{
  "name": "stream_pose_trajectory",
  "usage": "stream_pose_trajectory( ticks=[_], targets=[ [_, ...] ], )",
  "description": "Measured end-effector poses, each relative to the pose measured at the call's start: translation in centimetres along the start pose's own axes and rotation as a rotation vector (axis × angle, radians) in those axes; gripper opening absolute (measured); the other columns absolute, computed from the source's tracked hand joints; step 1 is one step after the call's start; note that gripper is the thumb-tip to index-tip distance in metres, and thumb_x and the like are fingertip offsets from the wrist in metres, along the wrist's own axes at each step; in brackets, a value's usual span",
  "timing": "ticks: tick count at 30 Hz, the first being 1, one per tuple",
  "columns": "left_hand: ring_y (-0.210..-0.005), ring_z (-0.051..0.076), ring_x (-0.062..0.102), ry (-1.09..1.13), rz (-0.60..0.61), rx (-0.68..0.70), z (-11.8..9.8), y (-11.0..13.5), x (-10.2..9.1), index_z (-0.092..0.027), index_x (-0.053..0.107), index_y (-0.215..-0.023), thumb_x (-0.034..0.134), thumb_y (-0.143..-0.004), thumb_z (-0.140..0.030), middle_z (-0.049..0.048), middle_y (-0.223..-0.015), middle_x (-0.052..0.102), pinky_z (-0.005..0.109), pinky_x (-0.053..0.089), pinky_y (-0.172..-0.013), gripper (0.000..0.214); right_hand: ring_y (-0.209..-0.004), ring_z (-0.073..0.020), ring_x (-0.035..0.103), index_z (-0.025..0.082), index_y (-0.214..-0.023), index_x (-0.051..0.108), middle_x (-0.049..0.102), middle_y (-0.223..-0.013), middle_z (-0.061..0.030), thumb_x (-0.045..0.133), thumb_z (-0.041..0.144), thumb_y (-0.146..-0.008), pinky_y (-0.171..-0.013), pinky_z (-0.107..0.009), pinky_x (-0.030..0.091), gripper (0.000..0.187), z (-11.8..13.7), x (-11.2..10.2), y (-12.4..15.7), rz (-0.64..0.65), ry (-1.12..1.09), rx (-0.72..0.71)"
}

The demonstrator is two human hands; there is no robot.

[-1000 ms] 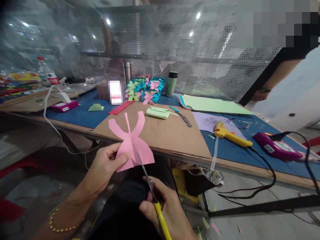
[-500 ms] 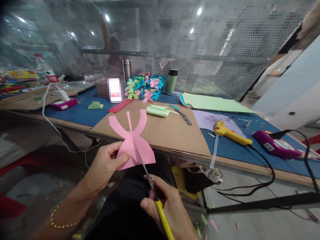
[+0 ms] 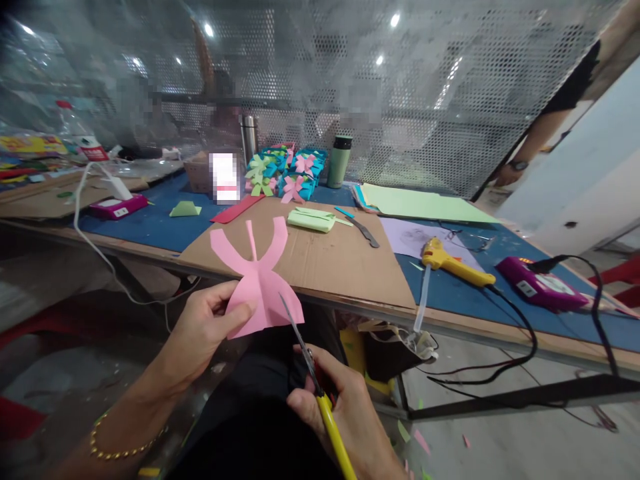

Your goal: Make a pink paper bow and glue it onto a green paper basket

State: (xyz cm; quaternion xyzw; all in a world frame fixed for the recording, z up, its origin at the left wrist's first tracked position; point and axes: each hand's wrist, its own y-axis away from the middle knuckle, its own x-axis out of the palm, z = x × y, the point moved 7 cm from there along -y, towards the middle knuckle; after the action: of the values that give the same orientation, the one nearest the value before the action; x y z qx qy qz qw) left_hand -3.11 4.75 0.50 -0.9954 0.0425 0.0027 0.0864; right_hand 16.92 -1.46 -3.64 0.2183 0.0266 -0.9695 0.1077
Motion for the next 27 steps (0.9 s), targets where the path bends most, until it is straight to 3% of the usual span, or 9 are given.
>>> stream_pose_trajectory(
  ticks=[13,27],
  targets=[
    [-0.066,0.013,0.049,0.048,-0.006,-0.025,0.14,0.24,0.21,-0.015,0.068,-0.079,0.068,-0.082,-0.027,-0.0001,-0.073,0.059,0.022,0.041,-0.059,0.013,-0.063,-0.0163,0.044,0.022,-0.119,0.070,0.051,-0.069,0.0024,0.067,0.061,-0.079,-0.056,-0.026,0.034,0.056,-0.04,-0.03,-0.04,-0.035,-0.032,0.014],
    [-0.067,0.013,0.047,0.002,0.014,-0.012,0.22,0.28,-0.10,-0.016,0.062,-0.075,0.066,-0.084,-0.027,-0.0009,-0.073,0.056,0.024,0.039,-0.060,0.015,-0.062,-0.0159,0.040,0.023,-0.112,0.074,0.048,-0.067,0.0029,0.070,0.064,-0.075,-0.055,-0.025,0.031,0.055,0.11,-0.21,-0.22,-0.013,-0.033,0.016]
  ],
)
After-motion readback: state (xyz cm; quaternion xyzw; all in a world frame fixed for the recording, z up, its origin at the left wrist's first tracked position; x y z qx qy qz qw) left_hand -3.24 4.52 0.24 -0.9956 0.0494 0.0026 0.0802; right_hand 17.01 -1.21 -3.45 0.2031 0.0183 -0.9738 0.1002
